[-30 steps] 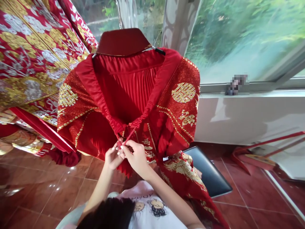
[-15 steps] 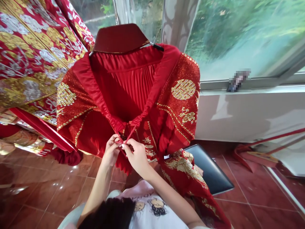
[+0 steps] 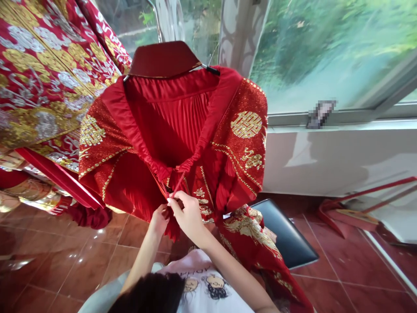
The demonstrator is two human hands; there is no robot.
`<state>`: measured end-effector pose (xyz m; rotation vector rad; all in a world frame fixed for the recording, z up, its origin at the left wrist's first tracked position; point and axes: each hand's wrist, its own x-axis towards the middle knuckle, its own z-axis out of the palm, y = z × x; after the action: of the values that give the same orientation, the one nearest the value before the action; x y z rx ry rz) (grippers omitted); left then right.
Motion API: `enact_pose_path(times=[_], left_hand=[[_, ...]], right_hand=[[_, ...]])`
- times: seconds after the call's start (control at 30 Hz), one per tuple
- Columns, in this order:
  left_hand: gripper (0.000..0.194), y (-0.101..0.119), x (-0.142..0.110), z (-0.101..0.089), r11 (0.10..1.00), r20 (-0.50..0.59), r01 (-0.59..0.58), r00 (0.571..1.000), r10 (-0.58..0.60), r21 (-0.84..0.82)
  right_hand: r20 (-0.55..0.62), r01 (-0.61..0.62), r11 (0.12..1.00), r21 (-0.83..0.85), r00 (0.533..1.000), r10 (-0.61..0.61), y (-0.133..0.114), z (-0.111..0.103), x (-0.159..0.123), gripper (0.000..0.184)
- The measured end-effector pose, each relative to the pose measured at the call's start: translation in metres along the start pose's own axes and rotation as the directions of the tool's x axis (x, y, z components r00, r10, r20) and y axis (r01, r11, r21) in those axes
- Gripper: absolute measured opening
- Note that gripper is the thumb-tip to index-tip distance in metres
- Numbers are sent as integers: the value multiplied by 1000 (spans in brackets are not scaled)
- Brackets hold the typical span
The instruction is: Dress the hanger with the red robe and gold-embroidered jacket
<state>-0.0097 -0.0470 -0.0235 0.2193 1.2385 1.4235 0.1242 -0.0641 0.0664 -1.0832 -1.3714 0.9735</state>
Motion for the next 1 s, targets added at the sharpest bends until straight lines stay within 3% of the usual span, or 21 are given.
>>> enact_pose_path(times=[0.07,0.1,0.17,0.2,0.27,0.4,0.47,0.53,0.6,0.7,0.73,0.77,0.8,0.87,0.93,1.0], left_hand=[[15,8,-14,2,980,15,-176,984,176,93],[16,14,-22,6,939,84,-300,953,290,166],[17,30,-38,20,790,336,-548,825,455,275],[22,39,-44,28,712,467,-633,750,468,303],[32,52,-52,42,616,623,-716,654,428,328],[33,76,-53,53,400,728,-814,566,387,421],[23,96,-54,53,259,764,-871,491,418,418],[15,123,-59,52,130,781,-916,393,485,379],[11,155,-71,53,-3,771,-942,272,576,335],[6,204,-93,51,-218,722,-933,59,690,285],[5,218,-98,50,-286,673,-910,-9,739,302],[5,233,-100,48,-342,605,-874,-71,793,346],[7,246,-98,46,-375,525,-835,-125,842,403],[14,266,-87,43,-381,421,-779,-167,892,498],[22,276,-69,44,-367,408,-742,-138,903,561],[27,271,-57,52,-369,421,-686,-100,901,627]], right_hand=[[21,-32,999,16,999,32,1,-2,1,16],[33,-40,999,14,999,39,1,-2,2,16],[46,-22,1000,-12,999,23,1,-4,4,16],[56,0,1000,-27,998,2,1,-5,5,15],[88,44,998,-52,995,-39,-2,-9,7,16],[201,118,978,-170,976,-83,-13,-27,14,20],[230,187,943,-275,965,-124,-24,-43,20,20],[198,306,860,-408,949,-244,-41,-65,26,27],[167,456,692,-559,880,-445,-63,-91,30,32],[311,664,324,-674,653,-690,-97,-135,38,25],[345,686,217,-695,582,-736,-105,-149,42,23],[341,667,149,-730,543,-767,-110,-163,47,21],[299,613,126,-780,542,-786,-112,-174,54,20],[163,457,168,-874,600,-784,-108,-190,70,22],[86,361,218,-907,664,-743,-97,-194,88,25],[115,365,206,-908,690,-715,-88,-186,102,24]])
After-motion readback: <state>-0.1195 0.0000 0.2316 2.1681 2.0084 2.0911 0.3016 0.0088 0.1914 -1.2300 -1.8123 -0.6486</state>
